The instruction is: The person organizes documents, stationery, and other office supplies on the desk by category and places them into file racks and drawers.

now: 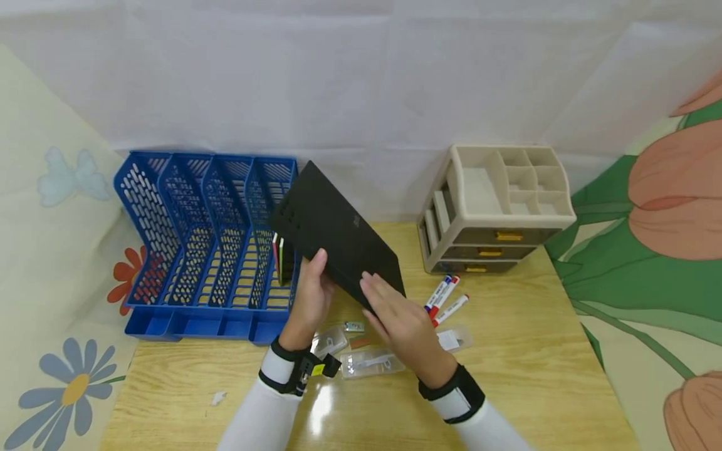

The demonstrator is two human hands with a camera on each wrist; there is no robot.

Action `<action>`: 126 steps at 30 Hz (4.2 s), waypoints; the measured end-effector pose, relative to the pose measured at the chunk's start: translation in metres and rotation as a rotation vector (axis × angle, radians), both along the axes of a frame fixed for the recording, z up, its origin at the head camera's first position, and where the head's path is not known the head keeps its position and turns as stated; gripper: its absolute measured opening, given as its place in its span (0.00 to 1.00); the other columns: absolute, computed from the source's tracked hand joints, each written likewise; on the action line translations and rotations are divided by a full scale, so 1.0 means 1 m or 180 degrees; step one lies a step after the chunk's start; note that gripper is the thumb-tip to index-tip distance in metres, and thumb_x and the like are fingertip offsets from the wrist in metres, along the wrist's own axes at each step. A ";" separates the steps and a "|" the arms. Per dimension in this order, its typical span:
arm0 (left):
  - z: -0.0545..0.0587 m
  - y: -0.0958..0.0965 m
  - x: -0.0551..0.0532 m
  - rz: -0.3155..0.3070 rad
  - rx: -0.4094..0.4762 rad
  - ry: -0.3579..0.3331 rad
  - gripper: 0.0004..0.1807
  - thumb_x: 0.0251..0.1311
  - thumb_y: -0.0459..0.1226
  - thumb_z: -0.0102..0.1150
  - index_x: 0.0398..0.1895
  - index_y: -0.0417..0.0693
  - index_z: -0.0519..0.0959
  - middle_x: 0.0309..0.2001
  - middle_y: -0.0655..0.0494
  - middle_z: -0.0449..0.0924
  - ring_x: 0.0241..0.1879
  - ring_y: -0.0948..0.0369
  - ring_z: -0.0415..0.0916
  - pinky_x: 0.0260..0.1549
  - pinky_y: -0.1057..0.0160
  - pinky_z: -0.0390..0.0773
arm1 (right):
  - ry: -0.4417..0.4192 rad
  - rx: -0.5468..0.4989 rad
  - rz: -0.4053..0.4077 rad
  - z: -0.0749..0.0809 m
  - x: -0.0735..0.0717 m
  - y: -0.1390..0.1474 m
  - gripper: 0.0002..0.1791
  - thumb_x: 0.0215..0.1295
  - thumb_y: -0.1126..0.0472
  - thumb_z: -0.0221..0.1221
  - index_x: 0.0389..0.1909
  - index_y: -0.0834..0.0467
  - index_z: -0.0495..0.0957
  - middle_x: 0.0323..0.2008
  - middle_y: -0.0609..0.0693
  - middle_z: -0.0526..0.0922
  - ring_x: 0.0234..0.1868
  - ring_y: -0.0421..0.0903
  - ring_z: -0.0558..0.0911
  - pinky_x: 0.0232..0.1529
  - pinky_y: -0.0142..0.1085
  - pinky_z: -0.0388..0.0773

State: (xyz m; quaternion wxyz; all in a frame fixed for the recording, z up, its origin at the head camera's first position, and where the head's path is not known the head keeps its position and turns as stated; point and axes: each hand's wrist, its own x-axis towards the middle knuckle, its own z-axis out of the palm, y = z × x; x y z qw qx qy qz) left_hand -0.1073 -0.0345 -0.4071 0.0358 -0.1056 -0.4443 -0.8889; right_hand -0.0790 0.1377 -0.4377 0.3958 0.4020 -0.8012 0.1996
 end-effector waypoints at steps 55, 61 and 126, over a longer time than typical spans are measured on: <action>0.059 -0.151 0.047 0.0839 -0.1761 0.0669 0.31 0.45 0.13 0.61 0.58 0.28 0.72 0.52 0.54 0.83 0.49 0.59 0.81 0.47 0.70 0.81 | -0.2107 0.0493 -0.0295 -0.064 -0.021 0.113 0.31 0.63 0.63 0.60 0.67 0.65 0.66 0.73 0.63 0.60 0.69 0.59 0.64 0.62 0.56 0.70; 0.050 -0.182 0.047 0.0623 -0.1173 0.0944 0.34 0.40 0.04 0.52 0.57 0.19 0.69 0.54 0.45 0.82 0.51 0.54 0.81 0.49 0.66 0.82 | -0.1981 0.0644 -0.0328 -0.066 -0.027 0.119 0.31 0.62 0.63 0.61 0.67 0.63 0.67 0.72 0.61 0.61 0.69 0.58 0.64 0.62 0.55 0.71; 0.026 -0.190 0.016 0.3343 -0.2029 0.0442 0.18 0.50 0.24 0.67 0.47 0.32 0.82 0.47 0.50 0.87 0.47 0.56 0.79 0.44 0.66 0.76 | -0.1017 0.0262 0.0093 -0.054 -0.007 0.071 0.23 0.73 0.57 0.44 0.60 0.66 0.74 0.67 0.66 0.69 0.65 0.61 0.69 0.71 0.44 0.62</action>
